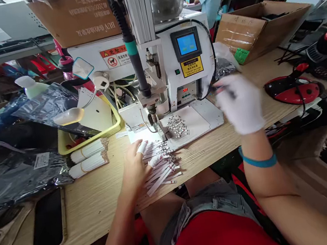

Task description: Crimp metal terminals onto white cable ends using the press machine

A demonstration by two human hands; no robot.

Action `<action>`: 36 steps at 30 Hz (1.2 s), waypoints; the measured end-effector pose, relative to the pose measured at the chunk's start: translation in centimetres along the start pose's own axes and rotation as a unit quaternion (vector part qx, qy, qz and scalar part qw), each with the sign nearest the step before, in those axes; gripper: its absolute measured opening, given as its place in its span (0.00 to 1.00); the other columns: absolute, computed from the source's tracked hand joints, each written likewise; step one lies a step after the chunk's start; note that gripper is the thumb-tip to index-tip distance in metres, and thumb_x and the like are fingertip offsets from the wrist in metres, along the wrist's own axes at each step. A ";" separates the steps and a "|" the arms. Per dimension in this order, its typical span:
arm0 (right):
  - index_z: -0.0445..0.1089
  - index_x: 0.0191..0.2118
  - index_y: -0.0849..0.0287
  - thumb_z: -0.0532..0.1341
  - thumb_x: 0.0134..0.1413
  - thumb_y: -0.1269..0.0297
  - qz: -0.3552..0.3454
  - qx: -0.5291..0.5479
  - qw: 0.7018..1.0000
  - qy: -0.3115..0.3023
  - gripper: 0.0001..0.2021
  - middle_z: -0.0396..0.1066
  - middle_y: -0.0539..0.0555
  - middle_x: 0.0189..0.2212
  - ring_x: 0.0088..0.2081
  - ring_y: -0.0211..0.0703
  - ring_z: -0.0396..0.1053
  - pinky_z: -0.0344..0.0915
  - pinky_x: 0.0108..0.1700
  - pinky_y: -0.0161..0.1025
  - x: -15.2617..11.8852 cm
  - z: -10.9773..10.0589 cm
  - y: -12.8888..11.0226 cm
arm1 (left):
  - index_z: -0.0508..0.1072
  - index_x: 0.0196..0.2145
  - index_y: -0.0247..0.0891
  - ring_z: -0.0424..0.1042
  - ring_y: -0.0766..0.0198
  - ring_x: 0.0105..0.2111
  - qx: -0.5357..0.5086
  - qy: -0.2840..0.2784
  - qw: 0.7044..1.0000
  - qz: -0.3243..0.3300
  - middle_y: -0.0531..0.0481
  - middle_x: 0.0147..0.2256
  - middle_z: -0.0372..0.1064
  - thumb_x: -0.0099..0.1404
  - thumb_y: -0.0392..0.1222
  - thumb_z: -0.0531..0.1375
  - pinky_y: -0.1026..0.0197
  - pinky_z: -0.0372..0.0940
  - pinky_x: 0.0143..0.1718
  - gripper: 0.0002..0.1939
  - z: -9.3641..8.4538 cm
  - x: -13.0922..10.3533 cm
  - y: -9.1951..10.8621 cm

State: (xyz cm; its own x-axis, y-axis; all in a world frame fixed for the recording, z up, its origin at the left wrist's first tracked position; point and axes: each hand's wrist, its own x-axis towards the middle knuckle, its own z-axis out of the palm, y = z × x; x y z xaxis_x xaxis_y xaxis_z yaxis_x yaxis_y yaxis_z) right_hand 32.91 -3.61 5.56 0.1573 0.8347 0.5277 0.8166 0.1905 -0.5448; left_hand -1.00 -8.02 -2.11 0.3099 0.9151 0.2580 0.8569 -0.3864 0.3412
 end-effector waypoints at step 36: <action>0.64 0.36 0.57 0.62 0.51 0.64 0.195 0.550 0.742 -0.329 0.08 0.62 0.44 0.16 0.15 0.31 0.58 0.51 0.16 0.28 -4.0 9.3 -6.3 | 0.45 0.67 0.29 0.48 0.36 0.64 0.129 -0.163 0.978 0.028 0.26 0.65 0.46 0.48 0.56 0.64 0.40 0.44 0.63 0.57 -0.1 -2.1 2.3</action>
State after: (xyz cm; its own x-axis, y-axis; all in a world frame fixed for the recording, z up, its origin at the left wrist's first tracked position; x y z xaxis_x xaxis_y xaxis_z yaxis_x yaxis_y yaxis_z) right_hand 21.99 -3.35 0.78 -0.3382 0.9400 -0.0453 -0.2252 -0.1276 -0.9659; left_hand 0.23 -10.82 -1.75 0.4374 0.8981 -0.0460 0.8975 -0.4327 0.0854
